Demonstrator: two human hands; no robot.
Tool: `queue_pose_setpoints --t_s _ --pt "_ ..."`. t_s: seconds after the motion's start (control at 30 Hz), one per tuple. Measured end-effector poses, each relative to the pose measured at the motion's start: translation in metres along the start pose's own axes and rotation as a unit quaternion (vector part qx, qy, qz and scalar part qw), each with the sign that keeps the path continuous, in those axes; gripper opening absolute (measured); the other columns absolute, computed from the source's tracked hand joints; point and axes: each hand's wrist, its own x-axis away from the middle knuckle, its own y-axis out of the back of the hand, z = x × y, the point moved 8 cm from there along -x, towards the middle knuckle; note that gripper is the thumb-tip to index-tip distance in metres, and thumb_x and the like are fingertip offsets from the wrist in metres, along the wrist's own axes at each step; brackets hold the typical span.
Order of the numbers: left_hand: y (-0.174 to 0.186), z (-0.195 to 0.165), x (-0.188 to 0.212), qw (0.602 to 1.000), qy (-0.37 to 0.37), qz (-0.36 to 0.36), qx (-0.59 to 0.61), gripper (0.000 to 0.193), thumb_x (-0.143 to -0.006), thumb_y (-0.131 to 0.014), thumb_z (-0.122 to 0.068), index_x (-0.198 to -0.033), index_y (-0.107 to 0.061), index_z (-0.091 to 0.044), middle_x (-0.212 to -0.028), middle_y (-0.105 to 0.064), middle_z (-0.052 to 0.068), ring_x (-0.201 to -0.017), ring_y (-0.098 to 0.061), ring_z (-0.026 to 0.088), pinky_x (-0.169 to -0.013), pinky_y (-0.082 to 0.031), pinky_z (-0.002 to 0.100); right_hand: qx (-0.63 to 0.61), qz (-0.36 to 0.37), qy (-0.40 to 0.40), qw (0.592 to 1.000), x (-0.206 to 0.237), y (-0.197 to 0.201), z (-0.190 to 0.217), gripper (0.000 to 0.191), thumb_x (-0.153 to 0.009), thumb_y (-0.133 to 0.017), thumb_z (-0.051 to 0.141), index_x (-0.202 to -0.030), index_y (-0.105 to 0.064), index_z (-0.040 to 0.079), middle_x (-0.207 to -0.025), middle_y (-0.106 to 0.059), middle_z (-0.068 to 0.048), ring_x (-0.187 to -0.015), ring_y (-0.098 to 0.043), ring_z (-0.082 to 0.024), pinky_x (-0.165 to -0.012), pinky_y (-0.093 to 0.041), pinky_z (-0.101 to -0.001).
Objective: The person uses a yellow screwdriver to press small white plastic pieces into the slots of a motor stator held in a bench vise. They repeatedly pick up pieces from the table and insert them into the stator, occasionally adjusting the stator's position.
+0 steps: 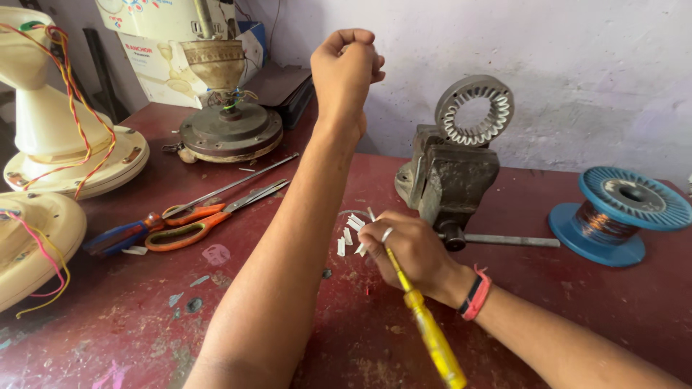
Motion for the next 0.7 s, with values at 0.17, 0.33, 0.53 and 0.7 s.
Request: queue_pose_setpoints --t_s 0.17,0.33,0.53,0.7 --pt "0.000 0.003 0.005 0.996 0.090 -0.005 -0.001 0.032 -0.077 -0.061 -0.025 -0.101 -0.065 -0.005 -0.084 -0.066 0.004 -0.065 -0.067 0.018 -0.057 -0.052 0.034 -0.042 0.127 -0.091 0.987 0.003 -0.022 -0.006 0.021 -0.093 -0.063 0.008 -0.109 -0.069 -0.004 -0.098 -0.069 -0.018 -0.085 -0.069 -0.031 -0.075 -0.056 -0.0409" --pt "-0.008 -0.002 0.008 0.996 0.071 0.029 -0.042 0.026 -0.076 -0.061 -0.021 -0.096 -0.064 -0.005 -0.085 -0.068 0.006 -0.066 -0.067 0.017 -0.058 -0.051 0.033 -0.027 0.151 -0.019 0.988 0.001 -0.035 0.012 0.026 -0.091 -0.066 0.007 -0.114 -0.067 -0.006 -0.124 -0.067 -0.024 -0.113 -0.065 -0.036 -0.096 -0.052 -0.0432" --pt "-0.015 0.004 0.007 0.995 0.075 0.037 -0.052 0.019 -0.076 -0.062 -0.020 -0.090 -0.064 -0.007 -0.082 -0.068 0.005 -0.064 -0.064 0.015 -0.057 -0.048 0.031 -0.016 0.202 -0.025 0.979 0.020 -0.035 0.019 0.033 -0.081 -0.064 -0.006 -0.113 -0.069 -0.005 -0.112 -0.070 -0.018 -0.107 -0.068 -0.034 -0.092 -0.055 -0.0409" --pt "-0.015 0.007 0.007 0.994 0.090 0.050 -0.040 0.017 -0.079 -0.062 -0.021 -0.090 -0.064 -0.009 -0.082 -0.067 0.004 -0.065 -0.062 0.014 -0.058 -0.047 0.030 -0.034 0.174 -0.081 0.981 0.041 -0.011 0.023 0.013 -0.088 -0.072 0.003 -0.101 -0.075 0.000 -0.100 -0.075 -0.012 -0.097 -0.072 -0.029 -0.089 -0.058 -0.0382"
